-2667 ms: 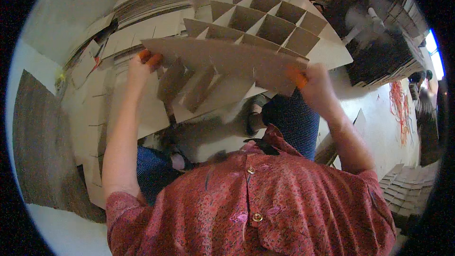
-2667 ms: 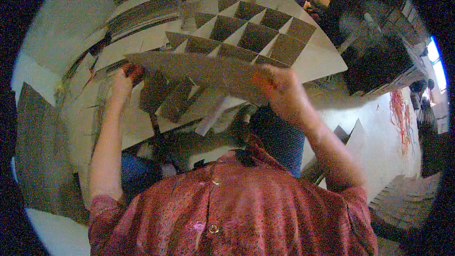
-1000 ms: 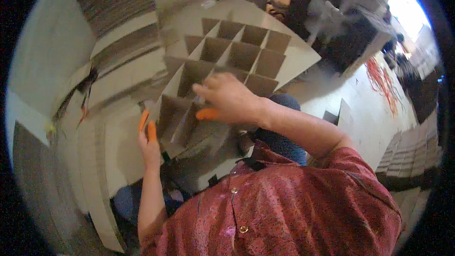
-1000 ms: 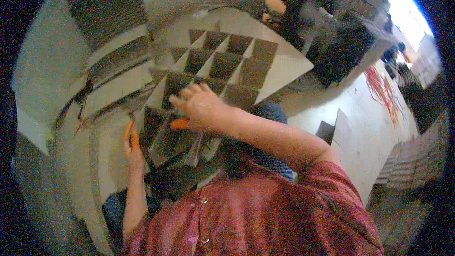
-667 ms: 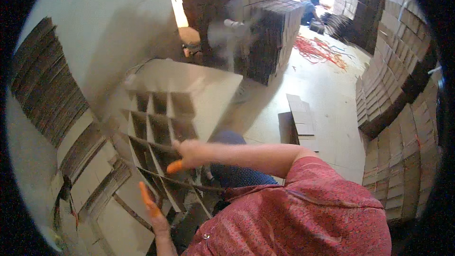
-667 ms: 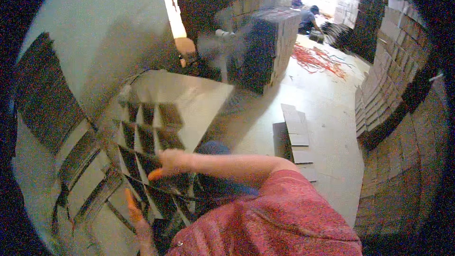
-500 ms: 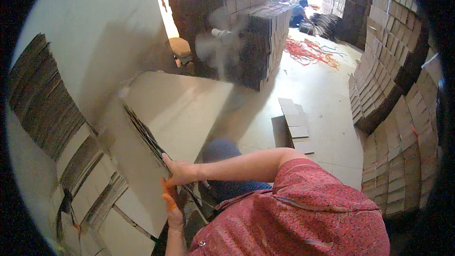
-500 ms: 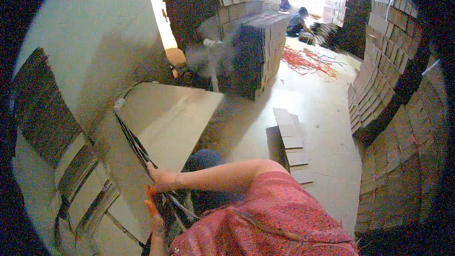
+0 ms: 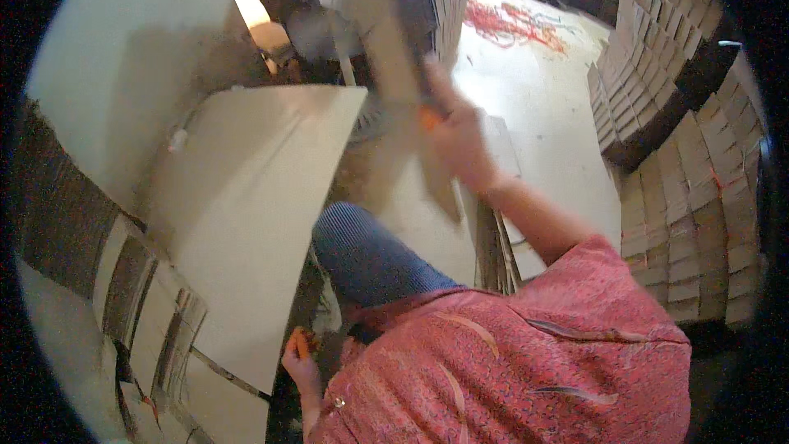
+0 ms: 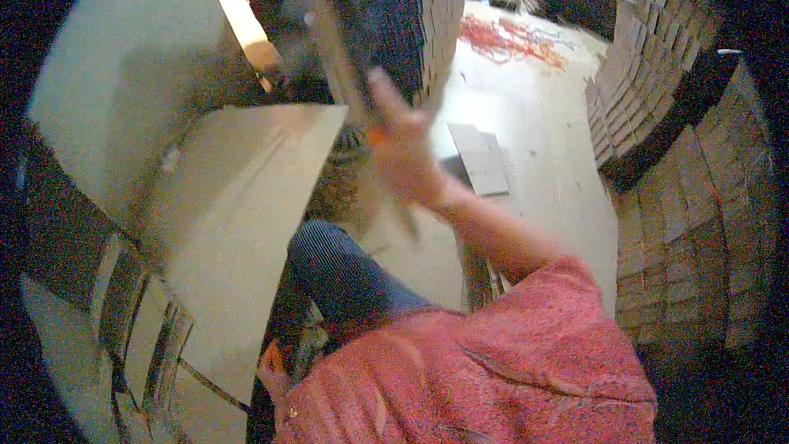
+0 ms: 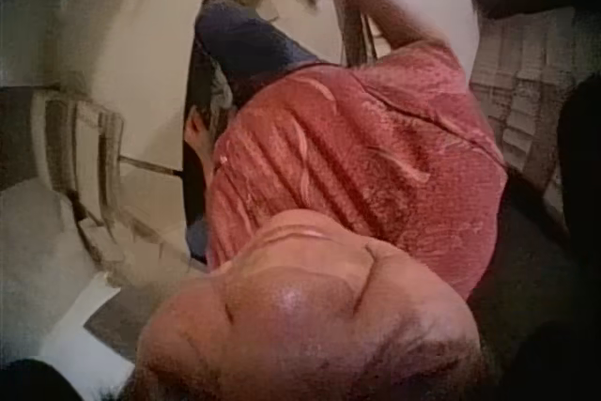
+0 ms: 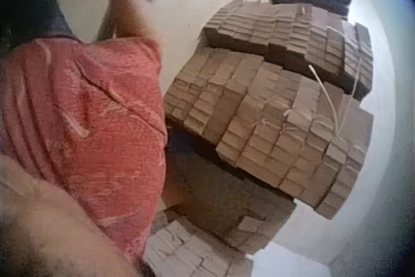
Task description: The person sits on the floor and folds pre-cut cardboard sheets into compartmentalized trays using both hands. They repeatedly pick up flat cardboard pieces, fold along scored lines, and place the finished trays into a growing stack beside them.
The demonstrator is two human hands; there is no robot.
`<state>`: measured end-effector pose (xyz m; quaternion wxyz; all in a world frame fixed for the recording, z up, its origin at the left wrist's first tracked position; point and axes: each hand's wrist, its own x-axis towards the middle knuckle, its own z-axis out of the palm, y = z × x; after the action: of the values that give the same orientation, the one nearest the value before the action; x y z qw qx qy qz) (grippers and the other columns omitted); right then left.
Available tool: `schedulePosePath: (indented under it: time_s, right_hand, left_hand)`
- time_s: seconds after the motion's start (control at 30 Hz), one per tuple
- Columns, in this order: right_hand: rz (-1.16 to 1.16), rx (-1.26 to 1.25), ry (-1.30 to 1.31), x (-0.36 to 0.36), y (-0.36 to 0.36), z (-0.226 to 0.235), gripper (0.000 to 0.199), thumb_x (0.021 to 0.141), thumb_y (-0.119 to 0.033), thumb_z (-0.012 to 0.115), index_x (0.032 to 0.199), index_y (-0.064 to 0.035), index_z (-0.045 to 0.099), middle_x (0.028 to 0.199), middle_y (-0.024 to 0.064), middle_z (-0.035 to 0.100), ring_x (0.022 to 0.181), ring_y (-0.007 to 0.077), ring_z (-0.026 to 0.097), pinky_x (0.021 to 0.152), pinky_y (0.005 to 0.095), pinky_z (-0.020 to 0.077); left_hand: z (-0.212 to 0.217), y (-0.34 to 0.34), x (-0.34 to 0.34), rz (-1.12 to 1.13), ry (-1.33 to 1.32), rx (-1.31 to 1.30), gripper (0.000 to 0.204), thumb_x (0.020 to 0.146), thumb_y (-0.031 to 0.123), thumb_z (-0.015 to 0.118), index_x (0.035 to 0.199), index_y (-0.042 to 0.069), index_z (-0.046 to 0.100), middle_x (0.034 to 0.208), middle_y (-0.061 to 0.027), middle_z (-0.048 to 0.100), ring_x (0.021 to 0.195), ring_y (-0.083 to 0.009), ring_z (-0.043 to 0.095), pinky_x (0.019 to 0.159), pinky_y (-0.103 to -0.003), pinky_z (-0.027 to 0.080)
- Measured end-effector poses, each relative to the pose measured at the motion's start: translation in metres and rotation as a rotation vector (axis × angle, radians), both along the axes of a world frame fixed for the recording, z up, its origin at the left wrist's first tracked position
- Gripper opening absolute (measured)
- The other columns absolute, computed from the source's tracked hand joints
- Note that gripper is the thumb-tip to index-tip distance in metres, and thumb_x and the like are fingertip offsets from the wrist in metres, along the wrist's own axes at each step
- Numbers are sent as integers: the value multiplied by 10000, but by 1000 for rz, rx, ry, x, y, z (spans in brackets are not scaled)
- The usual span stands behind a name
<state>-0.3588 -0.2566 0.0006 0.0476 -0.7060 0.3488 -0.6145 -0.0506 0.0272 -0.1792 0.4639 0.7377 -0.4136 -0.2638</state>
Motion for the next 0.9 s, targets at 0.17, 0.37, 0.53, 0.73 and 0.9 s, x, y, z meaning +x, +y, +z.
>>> schedulePosePath:
  time_s: [0.17, 0.37, 0.53, 0.73, 0.9]
  right_hand:
    - [-488, 76, 375, -132, -19, -67, 676, 716, 129, 412, 1375, 9, 327, 1301, 299, 439, 1232, 398, 427, 1015, 391, 377]
    - [-801, 845, 1076, -225, -13, -286, 589, 917, -272, 406, 1453, -119, 215, 1508, 111, 201, 1380, 288, 214, 1082, 517, 206]
    - [-332, 1317, 562, -229, 45, -328, 553, 873, -424, 398, 1317, -94, 396, 1299, 135, 403, 1204, 291, 383, 978, 445, 278]
    - [-196, 1318, 496, -249, 64, -349, 360, 809, -212, 578, 1126, -45, 602, 1001, 178, 654, 954, 328, 614, 797, 396, 475]
    - [-75, 847, 454, -155, 16, -353, 344, 732, -87, 647, 1069, -24, 617, 1007, 197, 633, 940, 335, 612, 798, 383, 488]
  left_hand:
    - [0, 13, 0, -6, 76, -11, 289, 960, 171, 480, 1148, -22, 586, 911, -107, 645, 775, -161, 611, 688, -279, 507]
    - [14, 61, 16, 150, 139, 52, 274, 949, 125, 485, 1163, -22, 571, 940, -114, 653, 779, -156, 615, 723, -287, 506]
    - [42, 60, 56, 240, -113, 81, 218, 904, 95, 547, 1082, -1, 630, 945, -98, 676, 845, -150, 627, 765, -284, 490]
    - [39, 11, 178, 374, -896, 17, 426, 839, 100, 615, 1246, 28, 512, 1240, -159, 532, 1158, -288, 497, 979, -361, 390]
    - [20, -34, 300, 282, -1085, 150, 680, 714, 16, 696, 1329, 12, 408, 1373, -172, 399, 1253, -325, 387, 1075, -395, 295]
